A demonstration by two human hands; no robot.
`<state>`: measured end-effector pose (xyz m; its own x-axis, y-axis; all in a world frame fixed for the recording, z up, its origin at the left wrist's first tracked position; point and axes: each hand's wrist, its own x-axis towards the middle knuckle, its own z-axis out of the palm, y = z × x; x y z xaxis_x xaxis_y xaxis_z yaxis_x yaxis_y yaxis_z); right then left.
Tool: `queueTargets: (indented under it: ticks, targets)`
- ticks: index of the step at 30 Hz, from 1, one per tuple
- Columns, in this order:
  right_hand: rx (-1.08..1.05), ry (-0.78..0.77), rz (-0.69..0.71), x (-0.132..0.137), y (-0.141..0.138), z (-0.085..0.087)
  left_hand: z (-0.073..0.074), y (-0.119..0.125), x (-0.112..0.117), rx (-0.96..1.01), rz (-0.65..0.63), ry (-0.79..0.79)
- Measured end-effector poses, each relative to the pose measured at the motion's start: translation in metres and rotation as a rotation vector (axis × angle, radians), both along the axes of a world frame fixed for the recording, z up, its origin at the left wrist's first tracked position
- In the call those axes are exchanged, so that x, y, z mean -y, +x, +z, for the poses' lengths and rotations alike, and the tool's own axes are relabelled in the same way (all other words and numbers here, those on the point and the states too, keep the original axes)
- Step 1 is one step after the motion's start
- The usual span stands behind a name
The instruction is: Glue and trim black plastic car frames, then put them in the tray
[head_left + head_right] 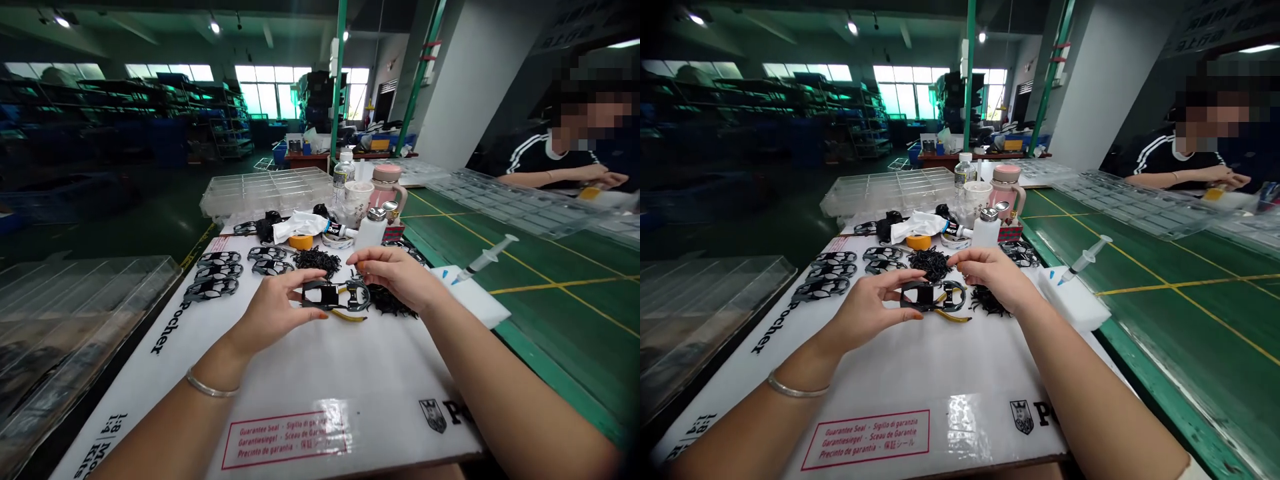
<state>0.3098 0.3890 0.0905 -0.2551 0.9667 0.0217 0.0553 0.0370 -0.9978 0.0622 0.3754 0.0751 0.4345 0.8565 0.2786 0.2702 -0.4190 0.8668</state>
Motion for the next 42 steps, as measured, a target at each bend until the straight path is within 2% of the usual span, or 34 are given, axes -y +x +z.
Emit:
queueTargets:
  ticks: [2,8,14,17,20,24,29,42]
  targets:
    - [-0.008,0.017,0.007,0.003,0.001,0.005,0.000,0.001,0.001,-0.042,0.008,0.106]
    - [0.087,0.243,-0.150,0.005,0.001,0.012,-0.004,0.002,0.001,-0.096,0.017,0.341]
    - [0.349,0.424,-0.231,0.007,-0.003,0.008,-0.006,0.000,0.000,-0.209,0.001,0.536]
    - [0.416,0.510,-0.195,0.009,-0.008,0.004,-0.005,0.000,0.001,-0.270,-0.009,0.600]
    - [0.467,0.539,-0.148,0.011,-0.011,0.001,-0.005,0.001,0.001,-0.306,-0.007,0.643]
    - [0.690,0.605,-0.132,0.014,-0.015,0.000,-0.004,0.000,0.002,-0.343,-0.018,0.687]
    - [0.862,0.671,-0.066,0.016,-0.021,-0.003,-0.005,-0.001,0.003,-0.412,-0.022,0.723]
    - [0.904,0.674,-0.018,0.017,-0.027,-0.002,-0.006,-0.001,0.005,-0.502,-0.046,0.758]
